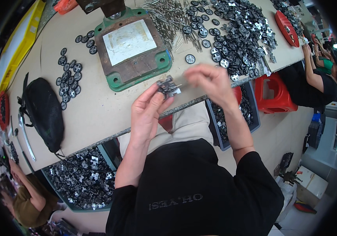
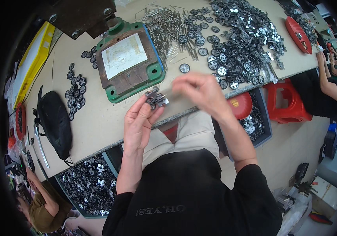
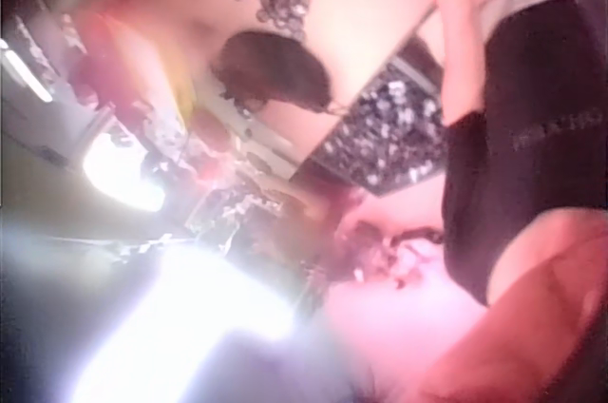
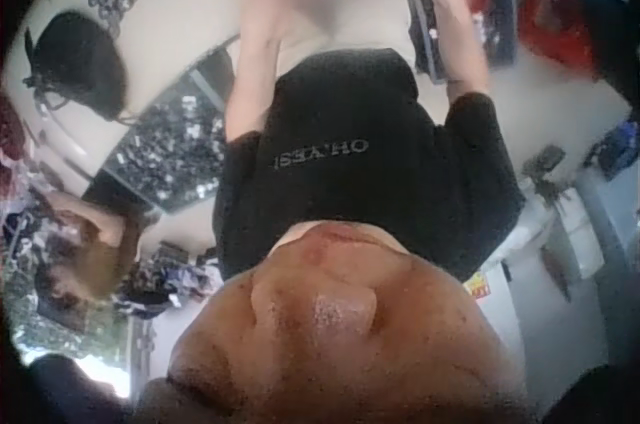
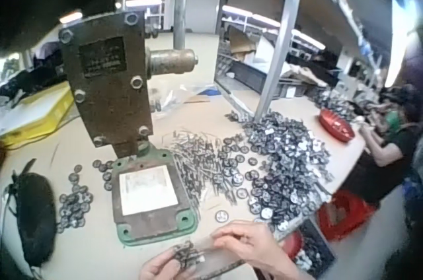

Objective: The person assembles small plastic parts and metal discs by hand, pressing them together using a manual press on a factory workbench.

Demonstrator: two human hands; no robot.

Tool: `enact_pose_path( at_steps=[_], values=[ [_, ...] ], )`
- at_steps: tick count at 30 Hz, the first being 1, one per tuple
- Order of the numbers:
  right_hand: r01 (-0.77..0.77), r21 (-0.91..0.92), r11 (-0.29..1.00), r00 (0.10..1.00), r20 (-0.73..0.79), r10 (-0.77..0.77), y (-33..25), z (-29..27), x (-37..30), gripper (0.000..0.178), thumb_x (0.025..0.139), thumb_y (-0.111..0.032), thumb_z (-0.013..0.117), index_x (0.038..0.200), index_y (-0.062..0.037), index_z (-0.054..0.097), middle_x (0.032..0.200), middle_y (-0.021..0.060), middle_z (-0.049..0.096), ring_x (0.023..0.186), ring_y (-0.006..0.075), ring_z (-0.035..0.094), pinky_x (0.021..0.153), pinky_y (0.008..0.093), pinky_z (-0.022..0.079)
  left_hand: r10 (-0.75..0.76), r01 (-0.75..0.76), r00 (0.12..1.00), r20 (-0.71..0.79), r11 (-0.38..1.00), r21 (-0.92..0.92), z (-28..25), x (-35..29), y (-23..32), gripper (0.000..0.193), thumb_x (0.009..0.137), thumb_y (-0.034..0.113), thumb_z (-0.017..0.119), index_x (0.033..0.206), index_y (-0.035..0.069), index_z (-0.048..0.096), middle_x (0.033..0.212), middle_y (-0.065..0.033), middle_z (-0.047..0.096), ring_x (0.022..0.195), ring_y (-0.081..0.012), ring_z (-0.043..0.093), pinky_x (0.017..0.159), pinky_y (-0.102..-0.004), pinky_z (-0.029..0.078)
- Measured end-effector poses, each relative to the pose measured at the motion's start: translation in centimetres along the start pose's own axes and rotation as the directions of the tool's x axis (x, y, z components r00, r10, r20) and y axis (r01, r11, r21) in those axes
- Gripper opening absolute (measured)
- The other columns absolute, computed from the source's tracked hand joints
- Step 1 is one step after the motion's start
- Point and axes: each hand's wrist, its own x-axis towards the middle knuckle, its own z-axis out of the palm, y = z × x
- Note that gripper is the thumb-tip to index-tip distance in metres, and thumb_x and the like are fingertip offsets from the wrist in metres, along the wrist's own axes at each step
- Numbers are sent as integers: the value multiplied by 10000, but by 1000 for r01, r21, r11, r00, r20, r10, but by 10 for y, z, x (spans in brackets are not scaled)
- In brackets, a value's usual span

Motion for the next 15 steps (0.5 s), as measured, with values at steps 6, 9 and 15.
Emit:
enact_pose_path(
  at_steps=[6,9,15],
  values=[
    [90,-786,612,891,-211,-402,15,-16,30,169,763,-123,647,887,-7,655,807,121,619,699,306,594,653,304,477,-57,57,998,-3,995,-86,0,1,6,284,899,38,498,1173,-33,482,1090,-143,582,977,-214,596,887,-376,508],
    [113,-805,582,907,-155,-391,14,-14,31,163,758,-105,644,883,1,649,810,136,622,674,285,596,643,310,479,-44,44,999,-3,996,-72,-3,2,4,280,904,63,496,1175,-11,489,1091,-142,588,991,-234,596,885,-363,511],
    [11,20,1000,979,-203,-7,4,13,4,199,809,-30,620,996,34,639,858,73,657,683,93,607,583,207,497,-48,48,999,-8,998,-50,1,1,4,277,901,57,501,1166,-23,500,1086,-144,592,1006,-237,591,884,-344,511]
  ],
)
